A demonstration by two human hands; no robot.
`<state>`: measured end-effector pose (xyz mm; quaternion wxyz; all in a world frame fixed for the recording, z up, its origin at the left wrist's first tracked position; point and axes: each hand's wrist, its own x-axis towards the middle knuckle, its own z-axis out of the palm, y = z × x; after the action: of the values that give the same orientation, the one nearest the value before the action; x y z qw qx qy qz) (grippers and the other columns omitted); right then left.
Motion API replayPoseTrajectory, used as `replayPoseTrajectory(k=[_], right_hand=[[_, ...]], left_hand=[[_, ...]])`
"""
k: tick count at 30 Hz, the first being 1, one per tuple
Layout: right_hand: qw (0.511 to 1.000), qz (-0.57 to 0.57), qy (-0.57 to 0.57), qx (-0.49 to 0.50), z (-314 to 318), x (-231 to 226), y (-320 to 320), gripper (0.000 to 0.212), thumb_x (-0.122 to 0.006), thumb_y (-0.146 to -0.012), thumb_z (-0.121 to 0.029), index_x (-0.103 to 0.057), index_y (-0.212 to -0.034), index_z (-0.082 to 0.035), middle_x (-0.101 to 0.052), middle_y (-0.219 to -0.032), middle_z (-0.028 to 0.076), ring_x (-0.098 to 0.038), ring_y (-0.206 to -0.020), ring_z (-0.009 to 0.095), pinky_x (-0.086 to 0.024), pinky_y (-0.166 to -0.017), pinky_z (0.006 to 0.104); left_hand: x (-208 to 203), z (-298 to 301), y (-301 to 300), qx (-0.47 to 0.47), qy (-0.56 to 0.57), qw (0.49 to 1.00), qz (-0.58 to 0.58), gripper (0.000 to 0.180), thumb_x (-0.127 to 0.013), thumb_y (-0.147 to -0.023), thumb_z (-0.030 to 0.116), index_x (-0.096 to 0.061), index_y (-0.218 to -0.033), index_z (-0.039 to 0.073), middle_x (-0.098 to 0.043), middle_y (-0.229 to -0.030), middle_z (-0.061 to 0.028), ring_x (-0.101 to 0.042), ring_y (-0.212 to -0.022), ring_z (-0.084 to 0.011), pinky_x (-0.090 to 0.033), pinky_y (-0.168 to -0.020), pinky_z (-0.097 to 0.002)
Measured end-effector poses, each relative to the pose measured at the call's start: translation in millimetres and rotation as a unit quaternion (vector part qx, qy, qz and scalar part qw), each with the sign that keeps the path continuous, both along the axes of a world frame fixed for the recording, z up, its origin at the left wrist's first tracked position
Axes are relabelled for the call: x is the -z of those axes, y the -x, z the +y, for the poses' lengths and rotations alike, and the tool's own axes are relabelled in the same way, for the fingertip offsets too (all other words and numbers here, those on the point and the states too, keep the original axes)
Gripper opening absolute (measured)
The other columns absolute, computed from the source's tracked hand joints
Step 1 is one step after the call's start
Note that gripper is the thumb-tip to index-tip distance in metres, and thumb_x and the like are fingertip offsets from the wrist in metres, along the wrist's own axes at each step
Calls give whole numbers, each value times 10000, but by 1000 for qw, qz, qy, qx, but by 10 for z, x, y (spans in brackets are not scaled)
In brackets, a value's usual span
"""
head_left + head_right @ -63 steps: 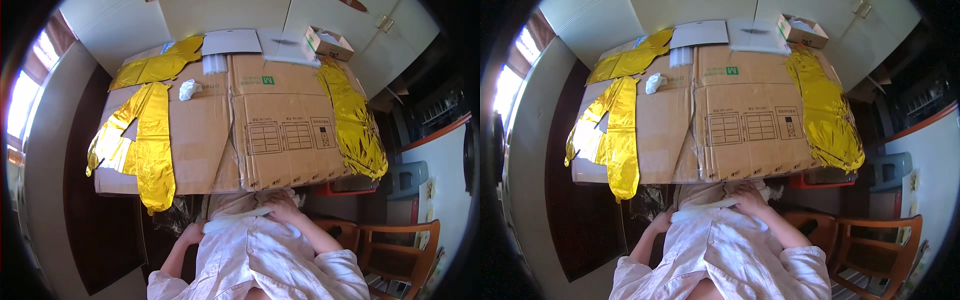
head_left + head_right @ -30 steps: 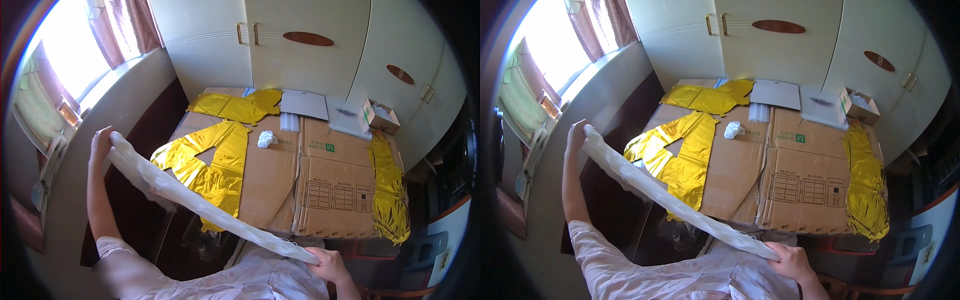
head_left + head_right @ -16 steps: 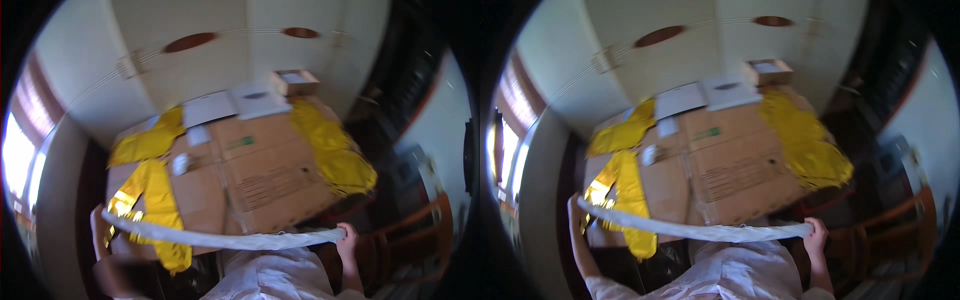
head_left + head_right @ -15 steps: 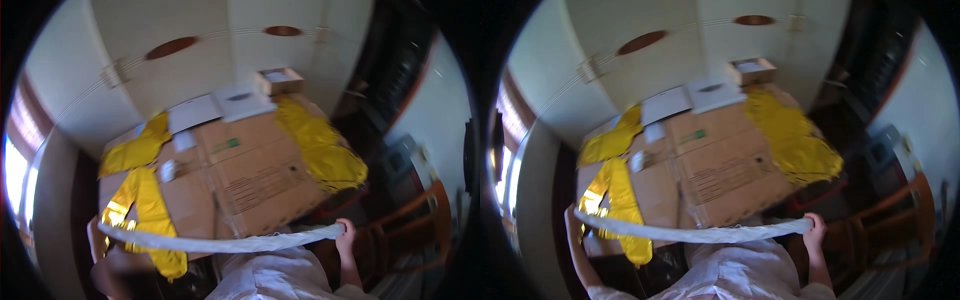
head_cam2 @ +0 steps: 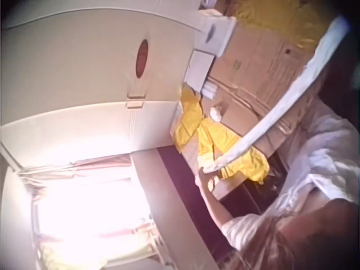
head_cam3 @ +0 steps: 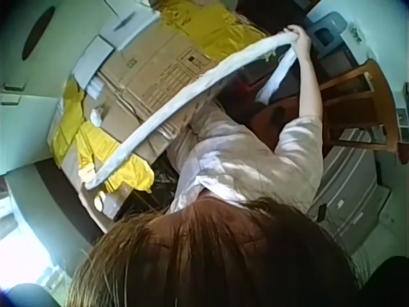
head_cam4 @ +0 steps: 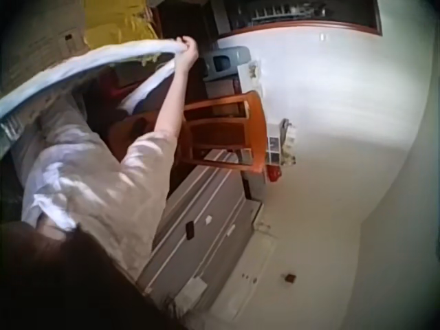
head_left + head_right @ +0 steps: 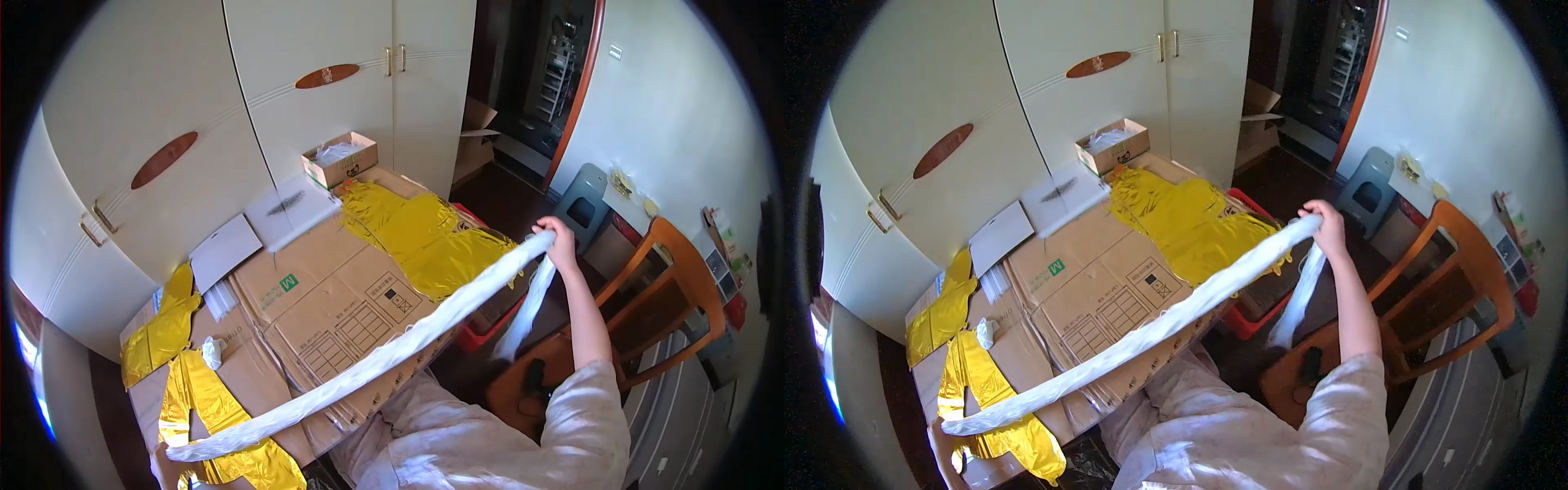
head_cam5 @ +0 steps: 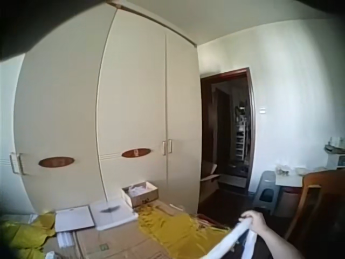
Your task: Tying a piece of string around a rolled-up white packaging material on a workbench.
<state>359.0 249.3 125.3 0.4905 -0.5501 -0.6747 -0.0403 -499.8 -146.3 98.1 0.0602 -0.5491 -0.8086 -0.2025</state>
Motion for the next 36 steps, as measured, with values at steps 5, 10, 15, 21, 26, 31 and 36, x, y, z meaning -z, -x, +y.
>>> replayPoseTrajectory(k=[5, 10, 15, 21, 26, 31, 36], right_hand=[[990, -110, 93, -10, 718, -106, 39, 211, -713, -708, -85, -608, -887, -50, -636, -801, 117, -642, -766, 240, -491, -669, 318], [962, -172, 210, 5, 1288, -108, 399, 192, -645, -714, -75, -632, -903, -112, -654, -886, 116, -625, -836, 296, -495, -737, 371], [963, -189, 193, 17, 1632, -76, 683, 134, -602, -739, -98, -623, -871, -114, -647, -882, 106, -614, -855, 294, -489, -739, 378], [901, -272, 337, -32, 1858, 215, 754, 341, -657, -703, -163, -597, -1039, -162, -574, -1111, 87, -527, -1067, 288, -444, -883, 395], [881, -326, 338, -48, 1728, -262, 935, 562, -638, -679, -60, -499, -1223, -85, -511, -1195, 169, -470, -1138, 327, -395, -969, 388], [883, -137, 157, -420, 432, -1246, 2380, 288, -523, -809, -21, -596, -1085, -57, -582, -1050, 102, -572, -958, 239, -457, -843, 318], [618, -48, -16, -784, -1032, -2183, 3142, 271, -577, -761, 13, -624, -1015, -70, -618, -911, 66, -577, -816, 188, -462, -697, 317]], left_hand=[[-167, 182, -301, -18, 61, 997, 44, 201, -633, -646, 97, -551, -766, -41, -574, -736, -198, -569, -741, -388, -429, -619, -427], [-331, 271, -601, -120, 141, 982, 47, 251, -656, -644, 176, -617, -843, 28, -619, -844, -176, -597, -824, -363, -469, -691, -415], [-382, 411, -676, -136, 179, 974, 18, 295, -673, -624, 192, -640, -879, 49, -637, -856, -172, -610, -851, -341, -484, -700, -403], [-138, 244, -357, -96, 118, 988, 28, 235, -664, -643, 173, -573, -767, -5, -589, -813, -207, -568, -836, -388, -448, -708, -441], [-517, 135, -360, -100, 212, 970, 69, 618, -782, -559, 310, -571, -1072, 37, -546, -1046, -171, -479, -1059, -341, -398, -906, -419], [-1584, 847, -1609, 52, 19, 998, 39, 479, -729, -648, 114, -564, -1092, 43, -530, -1141, -147, -490, -1086, -328, -426, -894, -414], [-2398, 1366, -3181, 494, -234, 837, -9, 249, -662, -682, 55, -674, -927, 102, -543, -1155, -111, -551, -985, -266, -477, -780, -330]])
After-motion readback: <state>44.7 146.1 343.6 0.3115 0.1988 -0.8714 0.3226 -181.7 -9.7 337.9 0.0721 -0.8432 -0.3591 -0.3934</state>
